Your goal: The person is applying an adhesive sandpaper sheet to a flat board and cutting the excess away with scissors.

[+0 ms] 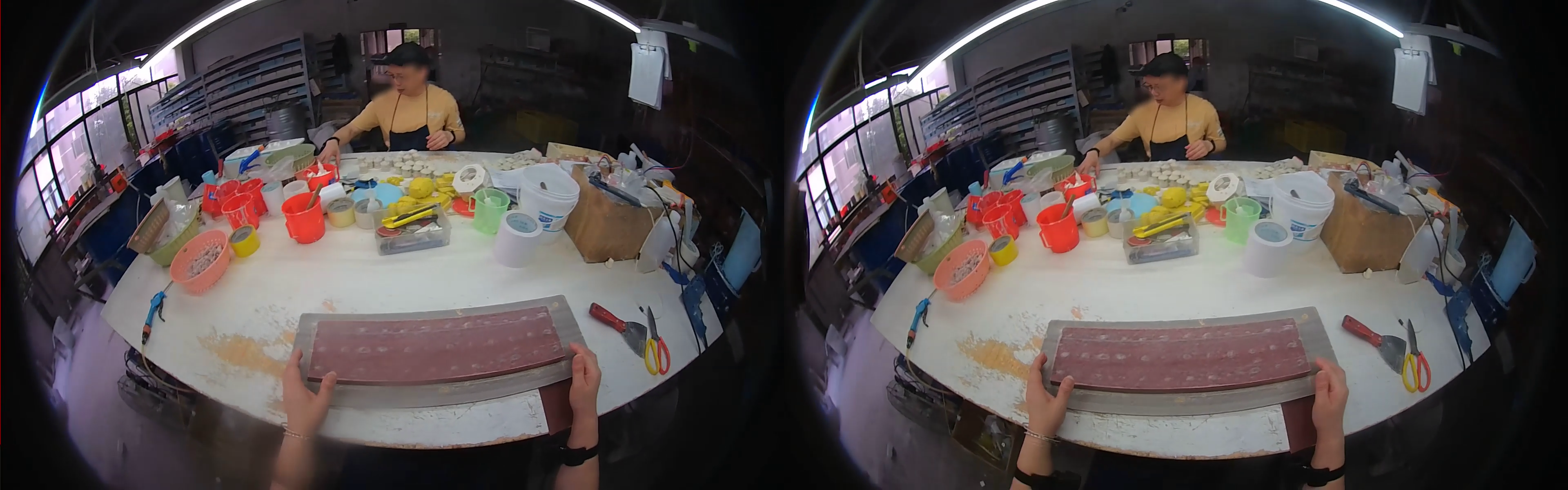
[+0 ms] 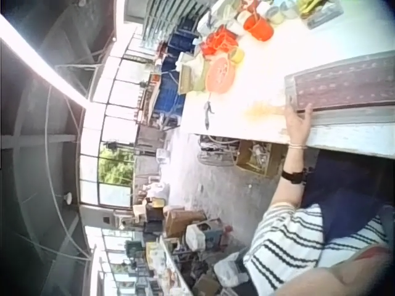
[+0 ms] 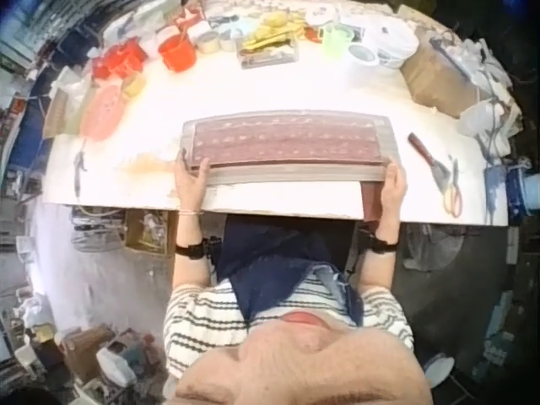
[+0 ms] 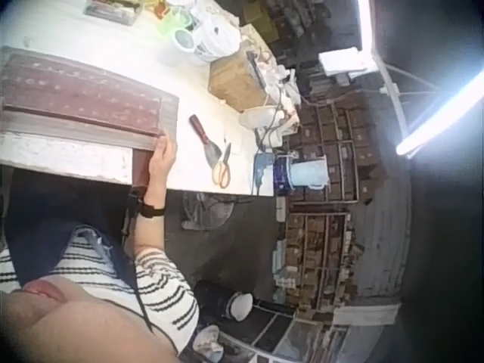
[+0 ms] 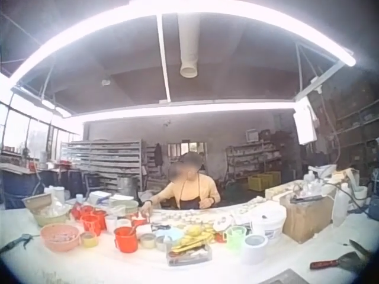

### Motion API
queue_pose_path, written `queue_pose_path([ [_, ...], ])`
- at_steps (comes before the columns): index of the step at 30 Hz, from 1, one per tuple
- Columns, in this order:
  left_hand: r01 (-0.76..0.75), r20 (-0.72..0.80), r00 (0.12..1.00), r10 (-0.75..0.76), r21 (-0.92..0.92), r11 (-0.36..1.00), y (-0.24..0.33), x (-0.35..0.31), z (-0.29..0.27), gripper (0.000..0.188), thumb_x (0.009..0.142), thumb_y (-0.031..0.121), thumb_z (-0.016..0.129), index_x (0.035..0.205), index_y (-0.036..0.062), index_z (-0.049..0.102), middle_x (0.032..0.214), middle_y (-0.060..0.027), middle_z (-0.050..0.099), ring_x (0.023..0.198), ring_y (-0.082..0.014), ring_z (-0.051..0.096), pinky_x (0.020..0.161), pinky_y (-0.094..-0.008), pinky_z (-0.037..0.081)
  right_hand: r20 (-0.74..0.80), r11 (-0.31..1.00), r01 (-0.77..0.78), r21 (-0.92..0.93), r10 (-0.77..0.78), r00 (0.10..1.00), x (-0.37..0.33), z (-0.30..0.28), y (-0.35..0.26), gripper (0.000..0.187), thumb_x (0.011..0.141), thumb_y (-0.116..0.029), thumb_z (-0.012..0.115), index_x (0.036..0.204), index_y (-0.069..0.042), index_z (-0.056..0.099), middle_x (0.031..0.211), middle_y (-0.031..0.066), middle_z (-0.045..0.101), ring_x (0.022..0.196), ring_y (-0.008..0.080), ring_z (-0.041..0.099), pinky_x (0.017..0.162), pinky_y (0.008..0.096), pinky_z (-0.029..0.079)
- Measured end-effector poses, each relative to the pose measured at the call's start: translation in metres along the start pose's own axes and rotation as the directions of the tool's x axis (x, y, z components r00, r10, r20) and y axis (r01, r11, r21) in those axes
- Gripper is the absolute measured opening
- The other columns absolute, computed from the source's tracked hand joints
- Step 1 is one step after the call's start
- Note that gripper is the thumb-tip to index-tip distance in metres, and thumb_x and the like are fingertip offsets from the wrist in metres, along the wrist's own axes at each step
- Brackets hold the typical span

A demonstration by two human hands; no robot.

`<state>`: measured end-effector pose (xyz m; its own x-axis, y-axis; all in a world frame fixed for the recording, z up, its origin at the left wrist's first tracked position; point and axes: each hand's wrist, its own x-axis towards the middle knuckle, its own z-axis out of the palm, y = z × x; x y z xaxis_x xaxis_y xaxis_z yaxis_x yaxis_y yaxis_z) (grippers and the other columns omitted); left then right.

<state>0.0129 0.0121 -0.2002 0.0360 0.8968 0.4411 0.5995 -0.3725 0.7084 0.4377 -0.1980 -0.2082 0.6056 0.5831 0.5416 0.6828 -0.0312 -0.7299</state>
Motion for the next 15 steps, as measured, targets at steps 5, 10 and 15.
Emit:
queue_pose_path([
  [5, 0.216, 0.207, 0.965, -0.161, -0.282, 0.935, -0.013, 0.055, -0.039, 0.074, 0.08, 0.029, 0.073, 0.136, -0.0032, 0.039, 0.134, -0.0262, 0.045, 0.128, -0.0347, 0.042, 0.106, -0.0407, 0.034, -0.114, 1.0, 0.03, -0.008, -0.031, 0.993, -0.001, -0.006, 0.015, 0.031, 0.1, -0.018, 0.044, 0.106, 0.006, 0.062, 0.111, 0.0168, 0.062, 0.107, 0.0276, 0.056, 0.095, 0.0359, 0.041],
  [10, -0.015, -0.061, 0.997, 0.046, 0.433, 0.901, -0.135, 0.157, -0.093, 0.081, 0.076, 0.029, 0.076, 0.138, -0.0042, 0.035, 0.137, -0.0302, 0.041, 0.131, -0.0412, 0.037, 0.11, -0.044, 0.03, -0.178, 1.0, -0.003, 0.0, 0.003, 0.984, -0.003, -0.004, 0.008, 0.026, 0.098, -0.014, 0.046, 0.101, 0.006, 0.063, 0.108, 0.0158, 0.062, 0.103, 0.0262, 0.057, 0.093, 0.0352, 0.042],
  [15, 0.013, 0.046, 0.998, -0.049, 0.59, 0.807, -0.134, 0.272, -0.087, 0.098, 0.073, 0.02, 0.078, 0.148, 0.0016, 0.018, 0.153, -0.0216, 0.022, 0.142, -0.0393, 0.019, 0.116, -0.0399, 0.02, -0.215, 0.986, 0.042, -0.16, -0.076, 0.974, 0.006, 0.003, -0.009, 0.015, 0.091, -0.009, 0.055, 0.094, 0.002, 0.065, 0.094, 0.0135, 0.066, 0.093, 0.0297, 0.059, 0.085, 0.0365, 0.046],
])
